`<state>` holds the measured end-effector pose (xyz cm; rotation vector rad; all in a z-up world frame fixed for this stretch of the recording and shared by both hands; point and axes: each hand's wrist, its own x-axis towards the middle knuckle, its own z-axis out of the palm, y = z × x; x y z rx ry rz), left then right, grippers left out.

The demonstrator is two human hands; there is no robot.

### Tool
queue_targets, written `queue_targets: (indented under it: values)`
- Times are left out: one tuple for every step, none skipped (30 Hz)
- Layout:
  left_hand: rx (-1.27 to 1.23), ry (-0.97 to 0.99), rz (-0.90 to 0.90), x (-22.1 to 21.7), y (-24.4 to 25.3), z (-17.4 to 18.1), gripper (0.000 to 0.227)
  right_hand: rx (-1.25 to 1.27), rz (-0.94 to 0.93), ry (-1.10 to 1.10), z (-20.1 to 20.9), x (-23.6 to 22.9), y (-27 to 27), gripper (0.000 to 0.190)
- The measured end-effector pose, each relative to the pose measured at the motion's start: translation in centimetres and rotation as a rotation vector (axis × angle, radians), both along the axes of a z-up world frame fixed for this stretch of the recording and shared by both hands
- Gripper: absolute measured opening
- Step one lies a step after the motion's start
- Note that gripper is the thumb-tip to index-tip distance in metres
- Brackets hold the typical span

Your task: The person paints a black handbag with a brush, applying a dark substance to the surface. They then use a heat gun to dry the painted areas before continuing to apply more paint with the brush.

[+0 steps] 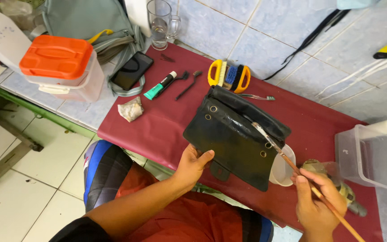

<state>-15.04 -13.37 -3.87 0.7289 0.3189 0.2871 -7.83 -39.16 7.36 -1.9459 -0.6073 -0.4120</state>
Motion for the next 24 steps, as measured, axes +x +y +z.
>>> queue_targets:
  values:
    - [-0.004,0.006,0.009,0.1,0.8,-0.2,0.026,-0.004,0.009,0.006,0.6,0.4,0.5,0.011]
    - [0.059,-0.033,0.037,0.2,1.3,-0.5,0.030,-0.020,0.012,-0.010,1.0,0.5,0.6,0.011]
    - [0.123,-0.073,0.064,0.5,1.8,-0.9,0.035,-0.037,0.016,-0.025,1.4,0.6,0.7,0.010]
    - [0.110,-0.064,0.036,0.2,2.9,-0.7,0.035,-0.049,-0.012,-0.015,2.2,0.6,1.4,0.010]
    - [0.165,-0.021,0.027,0.0,4.0,-0.6,0.037,-0.014,0.038,0.019,2.9,0.8,2.1,0.011]
    - [0.220,0.017,0.015,0.0,4.9,-0.7,0.039,0.023,0.084,0.050,3.5,1.0,2.6,0.012]
    - [0.208,0.021,-0.017,-0.2,5.2,-0.6,0.039,0.011,0.053,0.057,4.3,1.1,3.1,0.012]
    - [0.199,-0.020,0.000,-0.4,5.9,-0.5,0.035,-0.088,0.085,0.072,5.1,1.3,3.9,0.009]
    - [0.189,-0.061,0.017,-0.6,6.5,-0.4,0.032,-0.187,0.117,0.089,5.9,1.6,4.7,0.009]
    - [0.180,-0.057,-0.004,-0.8,6.9,-0.3,0.032,-0.195,0.097,0.097,6.4,2.0,5.5,0.009]
    - [0.159,-0.046,-0.003,-1.0,7.2,-0.2,0.035,-0.282,0.138,0.090,6.9,2.3,6.4,0.009]
    - [0.142,-0.033,0.004,-1.3,7.6,-0.1,0.039,-0.367,0.187,0.084,7.3,2.9,7.4,0.011]
    - [0.136,-0.028,-0.009,-1.2,7.9,0.0,0.039,-0.371,0.175,0.092,7.5,3.3,8.2,0.011]
    - [0.122,0.015,-0.014,-1.3,8.1,0.2,0.036,-0.384,0.231,0.083,7.6,3.7,9.1,0.011]
    - [0.108,0.057,-0.019,-1.5,8.3,0.4,0.033,-0.395,0.286,0.075,7.8,4.1,9.9,0.012]
    - [0.107,0.067,-0.029,-1.5,8.4,0.3,0.033,-0.394,0.279,0.087,8.0,4.5,10.9,0.012]
    - [0.117,0.036,-0.031,-1.5,8.5,0.3,0.033,-0.466,0.335,0.022,8.3,4.9,11.8,0.011]
    - [0.126,0.000,-0.036,-1.4,8.6,0.3,0.034,-0.538,0.388,-0.046,8.7,5.4,12.6,0.010]
    - [0.124,0.005,-0.048,-1.4,8.6,0.4,0.034,-0.539,0.378,-0.037,9.0,5.4,13.6,0.010]
    - [0.113,0.031,-0.035,-1.2,8.7,0.5,0.028,-0.465,0.451,-0.045,9.3,5.6,14.6,0.008]
    - [0.102,0.057,-0.022,-1.1,8.7,0.6,0.022,-0.390,0.524,-0.053,9.6,5.8,15.6,0.005]
    - [0.103,0.057,-0.032,-1.0,8.8,0.4,0.022,-0.390,0.514,-0.051,10.4,5.8,15.8,0.005]
    - [0.105,0.060,-0.031,-1.0,8.8,0.2,0.022,-0.482,0.589,-0.046,11.3,5.7,16.0,0.005]
    - [0.107,0.065,-0.029,-1.1,8.9,-0.1,0.022,-0.574,0.667,-0.039,12.0,5.6,16.3,0.006]
